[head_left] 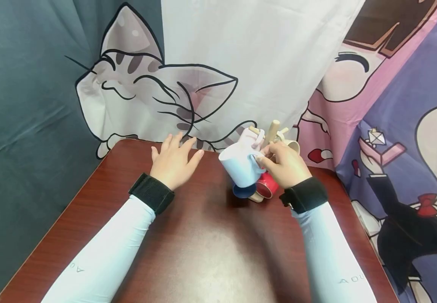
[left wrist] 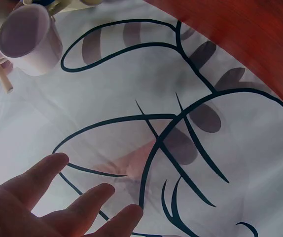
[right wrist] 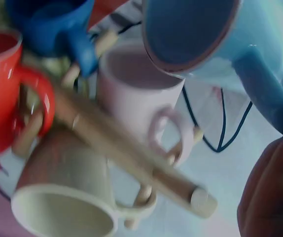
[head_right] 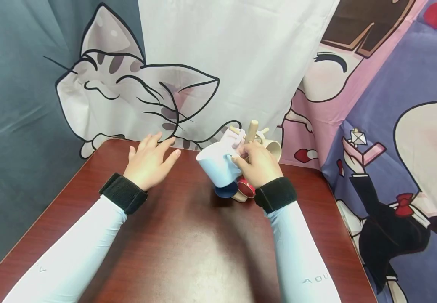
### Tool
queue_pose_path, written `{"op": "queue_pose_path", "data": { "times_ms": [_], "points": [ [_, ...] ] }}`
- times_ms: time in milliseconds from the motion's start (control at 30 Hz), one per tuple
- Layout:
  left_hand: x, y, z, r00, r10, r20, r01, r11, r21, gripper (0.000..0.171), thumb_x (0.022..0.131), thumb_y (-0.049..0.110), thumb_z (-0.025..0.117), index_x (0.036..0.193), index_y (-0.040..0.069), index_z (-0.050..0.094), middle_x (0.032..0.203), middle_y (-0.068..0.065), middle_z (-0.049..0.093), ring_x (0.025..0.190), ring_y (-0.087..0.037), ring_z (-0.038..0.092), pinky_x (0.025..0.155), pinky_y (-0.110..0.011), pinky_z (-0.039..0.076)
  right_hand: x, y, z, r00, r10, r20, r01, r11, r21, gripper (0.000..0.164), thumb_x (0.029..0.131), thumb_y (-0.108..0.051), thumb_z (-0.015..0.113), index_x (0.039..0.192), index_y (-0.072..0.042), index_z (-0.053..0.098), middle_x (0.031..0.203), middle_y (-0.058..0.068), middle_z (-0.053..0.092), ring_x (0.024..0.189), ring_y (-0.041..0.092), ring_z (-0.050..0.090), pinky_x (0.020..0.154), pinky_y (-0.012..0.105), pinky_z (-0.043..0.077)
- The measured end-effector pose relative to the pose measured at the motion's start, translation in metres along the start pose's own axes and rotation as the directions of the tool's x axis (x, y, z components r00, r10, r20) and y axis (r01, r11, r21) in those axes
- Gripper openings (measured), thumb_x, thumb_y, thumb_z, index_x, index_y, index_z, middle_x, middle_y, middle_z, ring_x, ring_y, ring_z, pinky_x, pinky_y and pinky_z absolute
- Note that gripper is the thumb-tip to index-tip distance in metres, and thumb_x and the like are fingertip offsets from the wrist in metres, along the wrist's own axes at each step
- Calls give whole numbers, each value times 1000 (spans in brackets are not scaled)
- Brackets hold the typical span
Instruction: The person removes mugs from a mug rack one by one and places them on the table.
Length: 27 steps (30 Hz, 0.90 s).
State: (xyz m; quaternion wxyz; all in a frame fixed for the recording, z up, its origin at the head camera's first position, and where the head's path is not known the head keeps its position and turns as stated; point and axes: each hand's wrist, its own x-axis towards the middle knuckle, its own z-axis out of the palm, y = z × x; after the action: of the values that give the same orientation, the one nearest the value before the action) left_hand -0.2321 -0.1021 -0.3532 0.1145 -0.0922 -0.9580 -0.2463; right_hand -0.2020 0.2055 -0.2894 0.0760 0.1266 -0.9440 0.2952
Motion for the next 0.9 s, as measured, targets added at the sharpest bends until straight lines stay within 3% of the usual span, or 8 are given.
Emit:
{"op": "queue_pose_path", "data": {
  "times_ms": [267, 500, 633, 733, 900],
  "points": [
    [-3, 4, 1, 1000, 0, -24, 0, 1000, -15, 59, 112, 55, 50, 153, 14, 62, 155, -19, 55, 151, -45, 40, 117, -84, 19, -1, -8, 24, 1000, 13, -17, -10, 985, 172, 16, 104, -15, 77, 106, -3, 67, 94, 14, 72, 75, 28, 74, 78, 43, 62],
    [-5, 11, 0, 999, 29, -42, -30, 999, -32, 55, 112, 56, 51, 137, 13, 73, 124, -15, 70, 123, -44, 57, 101, -74, 38, -1, -18, 45, 996, -29, -80, 43, 983, 181, 18, 99, -14, 83, 97, -5, 67, 97, 12, 68, 78, 24, 70, 76, 39, 53],
    [-6, 15, -1, 998, 38, -44, -40, 998, -48, 50, 112, 56, 52, 121, 14, 78, 97, -8, 67, 106, -37, 61, 88, -66, 42, -2, -25, 55, 993, -47, -104, 68, 975, 211, 19, 97, -13, 84, 93, -7, 67, 97, 11, 66, 78, 24, 68, 74, 39, 53],
    [-7, 16, -1, 998, 55, -32, -57, 994, -88, 47, 113, 54, 52, 112, 15, 78, 89, -4, 66, 98, -32, 64, 86, -62, 43, -1, -29, 62, 989, -55, -139, 87, 968, 236, 19, 98, -12, 84, 91, -7, 67, 95, 10, 66, 78, 23, 69, 73, 39, 54],
    [-8, 17, -3, 997, 76, 30, -66, 965, -254, 50, 114, 55, 52, 91, 16, 75, 73, -2, 57, 77, -26, 58, 75, -48, 45, 1, -35, 73, 978, -31, -205, 93, 949, 300, 21, 97, -13, 86, 93, -6, 66, 94, 10, 68, 78, 23, 75, 76, 42, 60]
  ]
}}
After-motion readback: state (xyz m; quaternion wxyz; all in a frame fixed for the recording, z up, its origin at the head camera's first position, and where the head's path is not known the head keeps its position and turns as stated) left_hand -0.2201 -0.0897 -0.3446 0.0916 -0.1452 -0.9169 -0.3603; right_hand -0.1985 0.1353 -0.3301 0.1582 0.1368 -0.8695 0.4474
